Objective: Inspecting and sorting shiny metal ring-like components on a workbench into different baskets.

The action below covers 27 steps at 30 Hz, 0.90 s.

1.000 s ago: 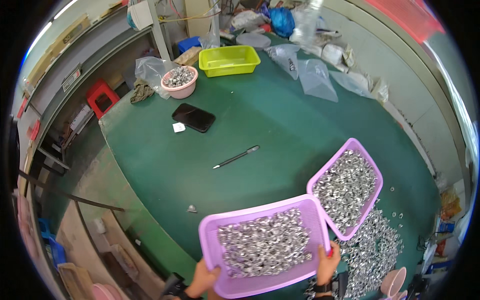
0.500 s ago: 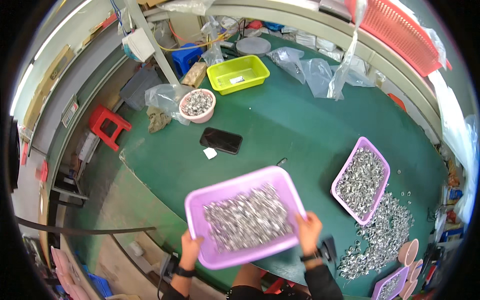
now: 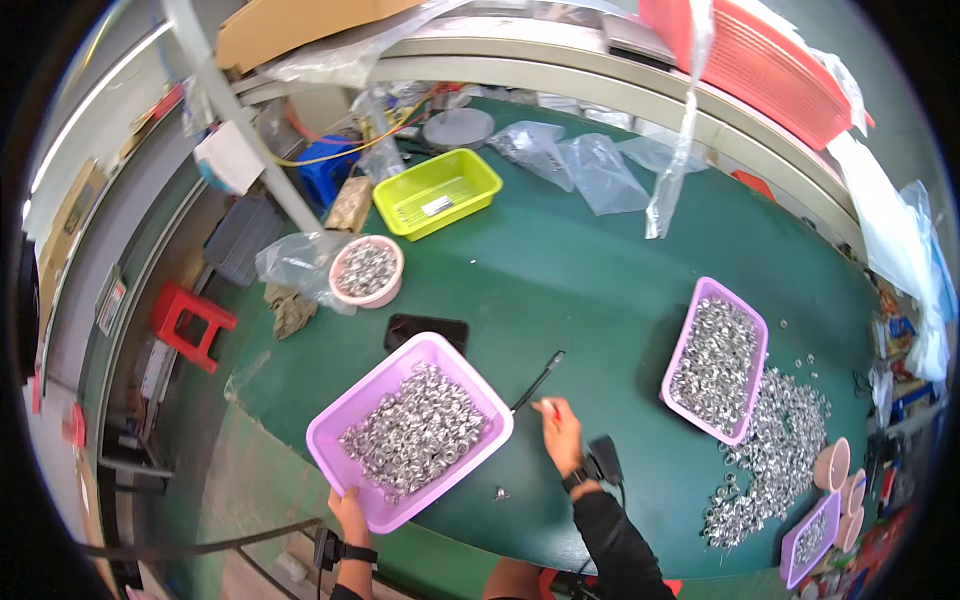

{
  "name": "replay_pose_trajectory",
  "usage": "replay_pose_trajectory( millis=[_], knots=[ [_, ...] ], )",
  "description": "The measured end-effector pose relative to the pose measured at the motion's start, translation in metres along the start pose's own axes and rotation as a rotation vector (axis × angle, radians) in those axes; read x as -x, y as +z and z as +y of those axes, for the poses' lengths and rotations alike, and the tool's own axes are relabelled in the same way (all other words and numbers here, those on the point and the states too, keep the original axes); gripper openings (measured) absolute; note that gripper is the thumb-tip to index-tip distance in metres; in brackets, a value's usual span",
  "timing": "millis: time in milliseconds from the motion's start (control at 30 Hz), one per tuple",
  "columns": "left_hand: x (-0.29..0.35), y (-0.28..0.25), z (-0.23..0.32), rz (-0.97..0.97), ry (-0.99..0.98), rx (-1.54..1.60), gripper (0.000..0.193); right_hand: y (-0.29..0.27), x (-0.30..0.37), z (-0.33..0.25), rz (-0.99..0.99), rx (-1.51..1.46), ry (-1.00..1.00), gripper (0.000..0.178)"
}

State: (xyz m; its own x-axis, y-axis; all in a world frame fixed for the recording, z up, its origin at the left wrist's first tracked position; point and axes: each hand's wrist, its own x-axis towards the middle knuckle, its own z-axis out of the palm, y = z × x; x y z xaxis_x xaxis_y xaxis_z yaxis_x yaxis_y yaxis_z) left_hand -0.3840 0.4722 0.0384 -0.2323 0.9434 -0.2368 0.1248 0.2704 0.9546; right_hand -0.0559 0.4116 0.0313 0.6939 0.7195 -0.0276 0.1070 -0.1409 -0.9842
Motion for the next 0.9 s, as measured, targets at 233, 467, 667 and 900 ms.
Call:
replay_pose_trajectory(
  millis=[233, 467, 667, 900],
  knots=[
    [0.008, 0.013, -0.014, 0.138, -0.003, -0.068, 0.025, -0.078, 0.095, 0.020, 0.020, 0.507, 0.141, 0.033],
    [0.002, 0.012, -0.021, 0.133, 0.036, -0.134, 0.017, 0.019, 0.057, -0.075, -0.158, 0.290, -0.257, 0.047],
    [-0.010, -0.002, -0.036, 0.126, 0.166, -0.296, 0.020, -0.002, 0.087, -0.061, -0.206, 0.251, -0.213, 0.045],
    [-0.016, -0.003, -0.032, 0.085, 0.172, -0.283, 0.023, -0.110, 0.137, 0.028, -0.151, 0.282, 0.121, 0.030]
  ],
)
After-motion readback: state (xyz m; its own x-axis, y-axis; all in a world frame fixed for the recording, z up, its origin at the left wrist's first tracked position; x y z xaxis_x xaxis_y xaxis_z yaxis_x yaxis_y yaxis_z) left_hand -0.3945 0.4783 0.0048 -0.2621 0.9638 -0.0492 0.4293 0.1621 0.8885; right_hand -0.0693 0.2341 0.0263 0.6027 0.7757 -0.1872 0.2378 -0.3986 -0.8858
